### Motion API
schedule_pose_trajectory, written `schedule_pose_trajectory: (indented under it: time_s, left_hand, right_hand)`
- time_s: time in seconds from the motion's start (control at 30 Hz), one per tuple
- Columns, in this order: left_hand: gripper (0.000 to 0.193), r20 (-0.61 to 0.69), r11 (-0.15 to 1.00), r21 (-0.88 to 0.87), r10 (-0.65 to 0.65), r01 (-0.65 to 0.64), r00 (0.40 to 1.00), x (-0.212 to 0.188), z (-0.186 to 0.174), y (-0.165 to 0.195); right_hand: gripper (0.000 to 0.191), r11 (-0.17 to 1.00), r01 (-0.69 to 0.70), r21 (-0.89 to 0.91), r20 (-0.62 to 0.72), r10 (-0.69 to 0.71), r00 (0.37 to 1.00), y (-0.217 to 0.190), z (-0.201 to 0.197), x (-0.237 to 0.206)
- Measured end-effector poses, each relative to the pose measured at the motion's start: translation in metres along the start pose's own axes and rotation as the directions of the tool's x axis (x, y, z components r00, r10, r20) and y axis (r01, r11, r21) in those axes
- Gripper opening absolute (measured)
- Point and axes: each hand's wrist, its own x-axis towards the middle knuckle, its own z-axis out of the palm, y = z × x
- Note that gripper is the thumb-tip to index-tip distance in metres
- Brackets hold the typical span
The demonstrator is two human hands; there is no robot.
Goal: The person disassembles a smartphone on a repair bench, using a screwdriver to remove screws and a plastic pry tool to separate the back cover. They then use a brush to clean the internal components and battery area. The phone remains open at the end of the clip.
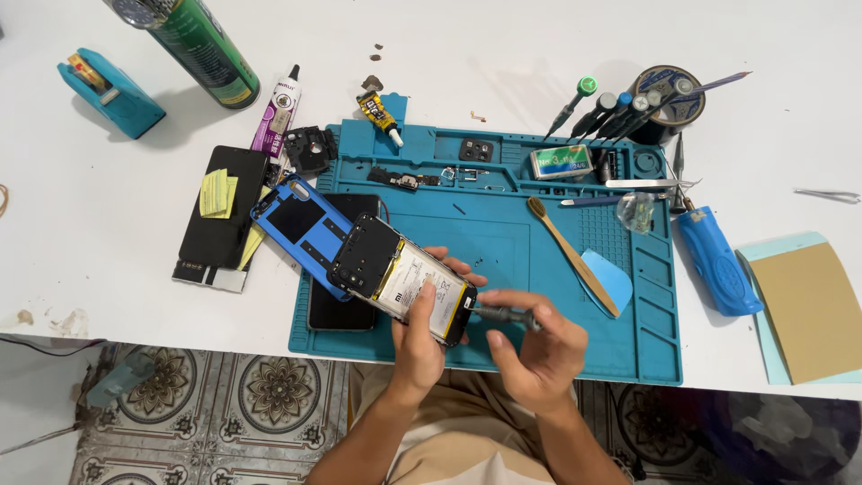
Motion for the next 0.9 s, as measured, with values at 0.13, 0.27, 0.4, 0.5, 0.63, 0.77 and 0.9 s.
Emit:
schedule_pose_trajectory:
  time_s: [0.13, 0.27, 0.4, 0.5, 0.63, 0.77, 0.9]
  left_hand:
    - [0.054, -0.014, 1.0, -0.005, -0.002, 0.002, 1.0, 0.003, 0.004, 0.007]
    - [0.053, -0.024, 1.0, -0.006, -0.011, 0.011, 1.0, 0.003, 0.007, 0.009]
    - [0.053, -0.018, 1.0, 0.015, -0.012, 0.012, 1.0, 0.002, 0.007, 0.01]
    - [0.054, -0.016, 1.0, 0.013, -0.022, 0.022, 1.0, 0.002, 0.008, 0.01]
    - [0.057, 0.029, 0.999, 0.041, -0.015, 0.013, 0.999, 0.0, 0.007, 0.01]
    - [0.061, 0.078, 0.996, 0.086, -0.002, -0.005, 0.997, -0.001, 0.005, 0.009]
    - [0.061, 0.209, 0.99, 0.074, 0.102, -0.12, 0.972, -0.002, 0.003, 0.003]
  right_hand:
    - [0.063, 0.998, -0.054, -0.022, -0.176, 0.049, 0.983, 0.005, 0.006, -0.003]
    - [0.056, 0.986, -0.136, -0.092, -0.395, 0.089, 0.914, 0.003, 0.003, -0.006]
    - [0.048, 0.99, -0.141, -0.023, -0.522, 0.108, 0.846, 0.005, 0.003, -0.003]
    - [0.04, 0.986, -0.167, -0.011, -0.525, 0.136, 0.84, 0.004, 0.003, -0.002]
    - [0.036, 0.983, -0.181, -0.011, -0.519, 0.149, 0.842, 0.003, 0.002, 0.001]
    - [0.034, 0.979, -0.201, -0.036, -0.511, 0.155, 0.846, 0.002, 0.004, 0.004]
    - [0.033, 0.975, -0.21, -0.068, -0.475, 0.153, 0.866, 0.0, 0.004, 0.007]
